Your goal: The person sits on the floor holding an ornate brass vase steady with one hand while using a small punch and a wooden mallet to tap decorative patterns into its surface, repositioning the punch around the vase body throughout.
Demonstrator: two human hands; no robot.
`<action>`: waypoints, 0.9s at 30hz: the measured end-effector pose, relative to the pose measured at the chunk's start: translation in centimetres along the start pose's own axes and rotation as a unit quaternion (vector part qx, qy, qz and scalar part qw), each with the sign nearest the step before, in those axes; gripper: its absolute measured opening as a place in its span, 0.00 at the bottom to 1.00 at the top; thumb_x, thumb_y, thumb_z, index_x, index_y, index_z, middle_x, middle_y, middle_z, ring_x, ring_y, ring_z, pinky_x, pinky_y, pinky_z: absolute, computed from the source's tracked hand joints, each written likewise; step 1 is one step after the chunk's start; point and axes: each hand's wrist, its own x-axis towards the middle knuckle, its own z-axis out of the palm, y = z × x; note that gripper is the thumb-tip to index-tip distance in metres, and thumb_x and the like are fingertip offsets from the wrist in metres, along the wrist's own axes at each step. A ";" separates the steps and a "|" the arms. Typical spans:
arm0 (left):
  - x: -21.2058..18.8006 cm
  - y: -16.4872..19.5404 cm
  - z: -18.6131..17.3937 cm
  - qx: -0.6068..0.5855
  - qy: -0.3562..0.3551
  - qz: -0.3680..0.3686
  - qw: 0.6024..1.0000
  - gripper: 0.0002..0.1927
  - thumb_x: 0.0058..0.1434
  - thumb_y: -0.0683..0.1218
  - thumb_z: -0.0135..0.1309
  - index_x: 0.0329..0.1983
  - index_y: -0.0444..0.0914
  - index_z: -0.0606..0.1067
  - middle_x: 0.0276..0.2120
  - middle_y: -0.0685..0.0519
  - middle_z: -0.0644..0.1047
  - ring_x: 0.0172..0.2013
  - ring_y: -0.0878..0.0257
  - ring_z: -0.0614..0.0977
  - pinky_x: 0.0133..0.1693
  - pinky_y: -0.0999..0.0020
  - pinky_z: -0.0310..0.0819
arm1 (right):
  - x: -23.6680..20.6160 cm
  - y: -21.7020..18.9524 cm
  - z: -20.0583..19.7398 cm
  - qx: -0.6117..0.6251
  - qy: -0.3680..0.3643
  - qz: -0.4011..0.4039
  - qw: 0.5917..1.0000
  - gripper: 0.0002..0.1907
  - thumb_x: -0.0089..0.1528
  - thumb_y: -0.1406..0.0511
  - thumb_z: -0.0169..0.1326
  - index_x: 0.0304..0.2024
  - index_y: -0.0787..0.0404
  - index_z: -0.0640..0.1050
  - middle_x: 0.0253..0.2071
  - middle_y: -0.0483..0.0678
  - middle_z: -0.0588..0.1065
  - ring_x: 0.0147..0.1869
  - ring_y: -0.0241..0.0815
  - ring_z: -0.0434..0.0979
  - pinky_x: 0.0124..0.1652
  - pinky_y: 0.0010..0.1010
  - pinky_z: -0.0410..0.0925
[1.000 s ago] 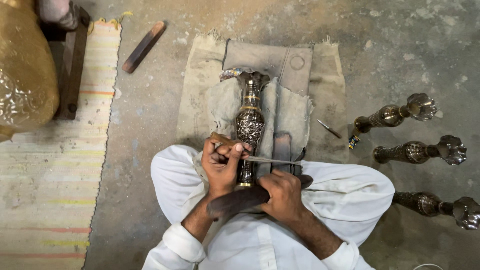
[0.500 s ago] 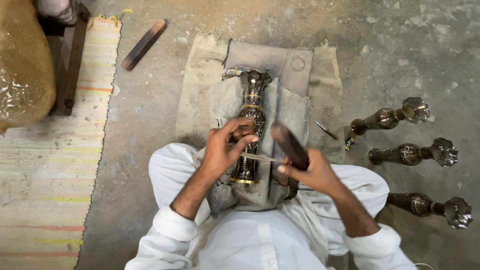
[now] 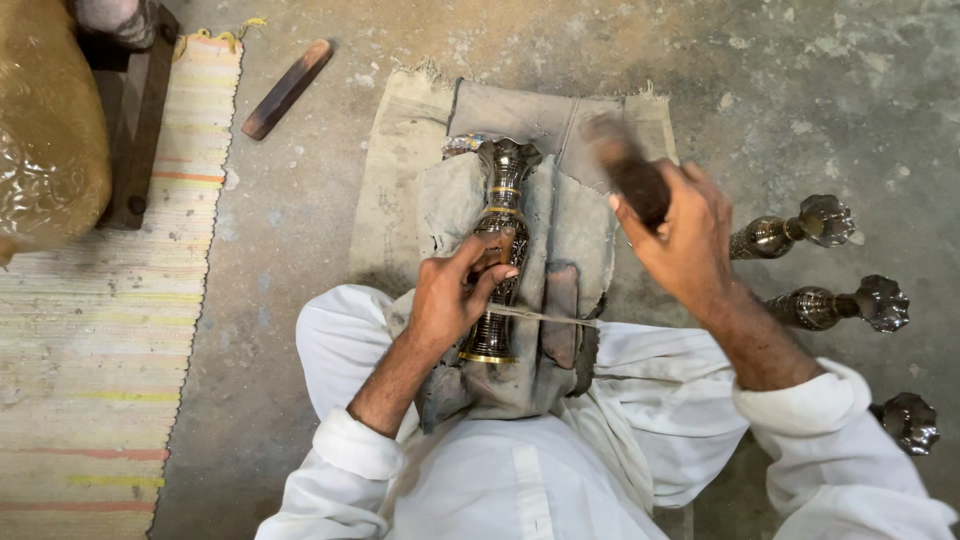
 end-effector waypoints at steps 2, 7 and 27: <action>0.0 0.1 -0.1 0.012 -0.006 -0.009 1.000 0.20 0.62 0.46 0.65 0.56 0.37 0.74 0.33 0.45 0.84 0.32 0.56 0.88 0.33 0.64 0.80 | 0.8 -0.3 -0.7 -0.125 -0.016 -0.111 0.986 0.12 0.55 0.70 0.64 0.40 0.60 0.79 0.34 0.46 0.77 0.39 0.46 0.73 0.41 0.42 0.67; 0.1 0.1 0.1 0.017 -0.011 -0.014 1.000 0.20 0.62 0.46 0.65 0.55 0.37 0.74 0.36 0.45 0.85 0.34 0.56 0.89 0.34 0.64 0.82 | 2.3 -0.8 -1.6 -0.130 -0.046 -0.151 0.979 0.17 0.51 0.74 0.60 0.44 0.60 0.80 0.39 0.47 0.79 0.45 0.49 0.73 0.44 0.41 0.67; 0.3 0.4 -0.1 0.027 -0.028 -0.015 0.999 0.20 0.63 0.48 0.64 0.56 0.39 0.76 0.31 0.44 0.83 0.28 0.53 0.86 0.30 0.62 0.78 | 2.2 0.4 -2.1 -0.104 -0.070 -0.129 0.984 0.20 0.49 0.73 0.61 0.45 0.61 0.80 0.39 0.51 0.79 0.44 0.53 0.74 0.45 0.43 0.67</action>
